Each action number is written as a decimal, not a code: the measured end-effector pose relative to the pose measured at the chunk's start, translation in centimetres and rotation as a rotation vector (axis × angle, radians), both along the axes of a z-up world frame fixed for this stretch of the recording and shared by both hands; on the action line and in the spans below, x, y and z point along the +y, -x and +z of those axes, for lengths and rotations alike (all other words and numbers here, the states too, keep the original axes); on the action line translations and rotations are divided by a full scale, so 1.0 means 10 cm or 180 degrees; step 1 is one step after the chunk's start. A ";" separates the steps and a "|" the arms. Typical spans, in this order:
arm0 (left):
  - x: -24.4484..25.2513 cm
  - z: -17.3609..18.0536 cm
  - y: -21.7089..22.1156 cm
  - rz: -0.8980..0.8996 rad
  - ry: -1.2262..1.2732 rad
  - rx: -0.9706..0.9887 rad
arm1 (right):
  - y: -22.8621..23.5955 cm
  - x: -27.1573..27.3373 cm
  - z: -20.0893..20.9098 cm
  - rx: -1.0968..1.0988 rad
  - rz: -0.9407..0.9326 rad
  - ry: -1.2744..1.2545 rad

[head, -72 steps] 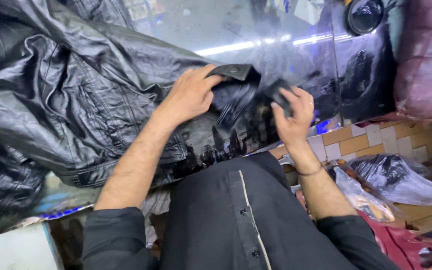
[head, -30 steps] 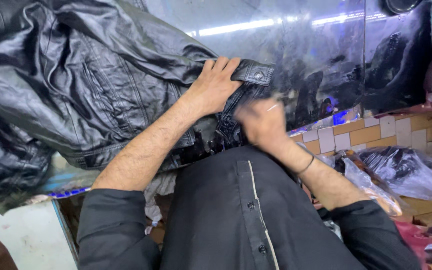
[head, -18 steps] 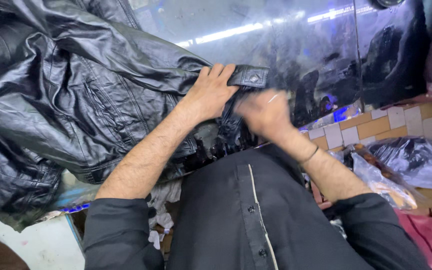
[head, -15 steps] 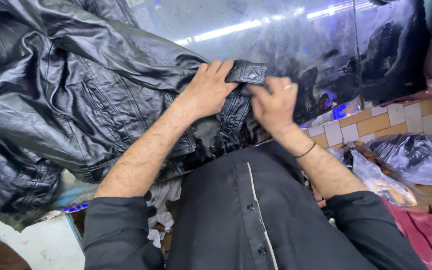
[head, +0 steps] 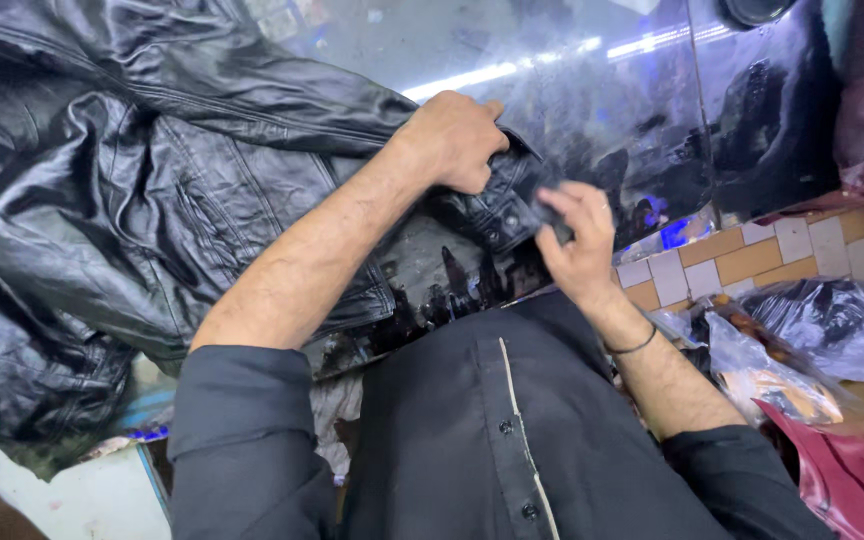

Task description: The person wipes a black leather jacket laid on a workbench using a dark cloth. They repeatedly rub the front, sleeves, and cuffs, occasionally repositioning the jacket and dipping the cloth into a small container of liquid. The jacket remains on the bench throughout.

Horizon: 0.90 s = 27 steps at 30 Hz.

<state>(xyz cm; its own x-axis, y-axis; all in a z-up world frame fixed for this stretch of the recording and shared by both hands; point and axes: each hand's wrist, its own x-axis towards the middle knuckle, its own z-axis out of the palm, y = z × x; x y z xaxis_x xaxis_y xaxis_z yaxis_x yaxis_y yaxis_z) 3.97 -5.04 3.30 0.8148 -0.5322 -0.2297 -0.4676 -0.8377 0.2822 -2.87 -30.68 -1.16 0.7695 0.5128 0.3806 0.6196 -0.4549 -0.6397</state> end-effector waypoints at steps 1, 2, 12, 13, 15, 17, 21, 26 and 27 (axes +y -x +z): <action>0.00 -0.01 -0.06 0.0004 0.0001 0.0003 | -0.12 0.04 0.01 -0.0195 -0.0055 0.0111; 0.00 -0.03 -0.08 -0.0021 -0.0003 0.0029 | -0.20 0.07 0.03 -0.0365 -0.0139 0.0220; -0.04 0.07 0.53 0.0097 -0.0883 -0.0862 | -0.59 0.11 0.07 -0.0902 0.0424 0.1188; -0.04 0.07 0.56 0.0108 -0.0883 -0.0747 | -0.56 0.11 0.06 -0.0904 0.0406 0.1182; 0.01 0.04 0.56 0.0139 -0.0734 -0.0591 | -0.43 0.15 0.05 -0.0865 0.0411 0.1196; 0.10 0.00 0.47 0.0185 -0.0462 -0.0531 | -0.37 0.20 0.04 -0.0806 0.0455 0.1207; 0.17 -0.05 0.22 0.0387 -0.0205 -0.0501 | -0.51 0.29 0.03 -0.1198 0.1121 0.1209; 0.08 -0.12 0.21 0.0294 -0.0425 -0.0504 | -0.48 0.30 -0.02 -0.1248 0.0106 0.1202; 0.09 -0.12 0.19 0.0291 -0.0394 -0.0430 | -0.49 0.30 -0.02 -0.1149 0.0559 0.1115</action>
<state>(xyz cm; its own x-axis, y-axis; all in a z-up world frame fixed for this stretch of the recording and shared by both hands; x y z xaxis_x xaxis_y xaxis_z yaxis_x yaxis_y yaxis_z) 2.02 -4.17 2.07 0.8863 -0.4291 -0.1741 -0.4146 -0.9028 0.1141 2.06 -27.66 -1.32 0.5123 0.7661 0.3882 0.8583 -0.4726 -0.1999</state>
